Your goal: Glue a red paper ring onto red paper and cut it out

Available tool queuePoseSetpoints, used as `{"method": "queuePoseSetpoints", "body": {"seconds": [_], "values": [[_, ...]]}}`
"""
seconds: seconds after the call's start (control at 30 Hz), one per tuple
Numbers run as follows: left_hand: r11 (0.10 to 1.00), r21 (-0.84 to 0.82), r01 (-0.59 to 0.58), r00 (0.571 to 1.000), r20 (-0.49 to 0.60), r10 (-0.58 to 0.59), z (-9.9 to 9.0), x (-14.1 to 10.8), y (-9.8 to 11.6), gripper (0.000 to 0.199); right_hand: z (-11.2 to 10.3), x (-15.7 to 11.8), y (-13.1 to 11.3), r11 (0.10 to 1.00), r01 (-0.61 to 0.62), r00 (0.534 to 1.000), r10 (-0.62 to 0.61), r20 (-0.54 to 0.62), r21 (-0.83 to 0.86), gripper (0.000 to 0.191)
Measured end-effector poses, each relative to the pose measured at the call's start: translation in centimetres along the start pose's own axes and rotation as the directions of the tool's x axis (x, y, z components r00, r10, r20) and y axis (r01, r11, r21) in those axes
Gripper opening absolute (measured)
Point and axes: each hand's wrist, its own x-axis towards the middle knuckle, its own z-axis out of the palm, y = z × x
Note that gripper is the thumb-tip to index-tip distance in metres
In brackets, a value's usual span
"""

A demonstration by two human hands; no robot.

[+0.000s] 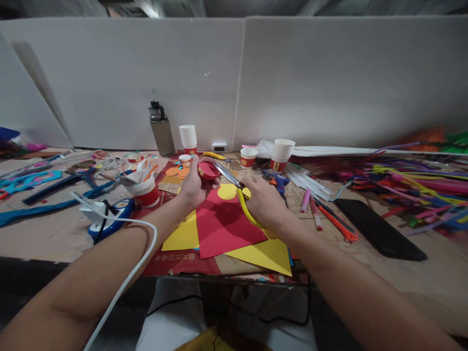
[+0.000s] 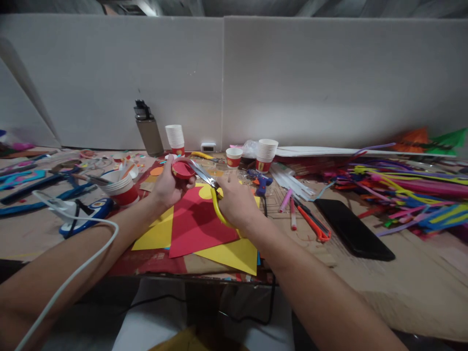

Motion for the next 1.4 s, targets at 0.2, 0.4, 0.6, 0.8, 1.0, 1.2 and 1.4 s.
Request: {"method": "queuePoseSetpoints", "body": {"seconds": [0.2, 0.4, 0.6, 0.8, 1.0, 1.2, 1.4], "values": [[1.000, 0.001, -0.027, 0.999, 0.026, 0.027, -0.08, 0.08, -0.17, 0.054, 0.39, 0.18, 0.22, 1.000, 0.006, 0.999, -0.006, -0.044, -0.005, 0.030], [0.999, -0.007, -0.035, 0.998, 0.046, 0.035, -0.02, 0.05, -0.26, 0.053, 0.59, 0.18, 0.36, 1.000, 0.013, 0.998, -0.013, -0.057, -0.008, 0.029], [1.000, -0.010, -0.014, 0.999, 0.036, 0.014, 0.12, -0.13, -0.09, 0.057, -0.02, 0.03, 0.10, 1.000, 0.001, 1.000, -0.001, -0.021, -0.026, 0.032], [1.000, 0.007, -0.020, 0.999, 0.026, 0.020, 0.26, -0.24, 0.05, 0.056, -0.19, -0.03, -0.13, 1.000, -0.001, 1.000, 0.001, -0.011, -0.026, 0.033], [1.000, 0.014, -0.025, 0.999, 0.028, 0.025, 0.15, -0.17, 0.06, 0.057, -0.20, -0.03, -0.17, 1.000, -0.001, 1.000, 0.001, -0.010, -0.023, 0.037], [0.999, 0.007, -0.033, 0.999, 0.035, 0.032, 0.12, -0.12, 0.11, 0.056, -0.18, -0.04, -0.13, 1.000, 0.001, 1.000, -0.002, -0.009, -0.028, 0.037], [0.999, 0.008, -0.042, 0.998, 0.053, 0.041, 0.07, -0.09, 0.18, 0.056, -0.30, -0.03, -0.16, 1.000, 0.004, 1.000, -0.004, -0.007, -0.018, 0.036]]}}
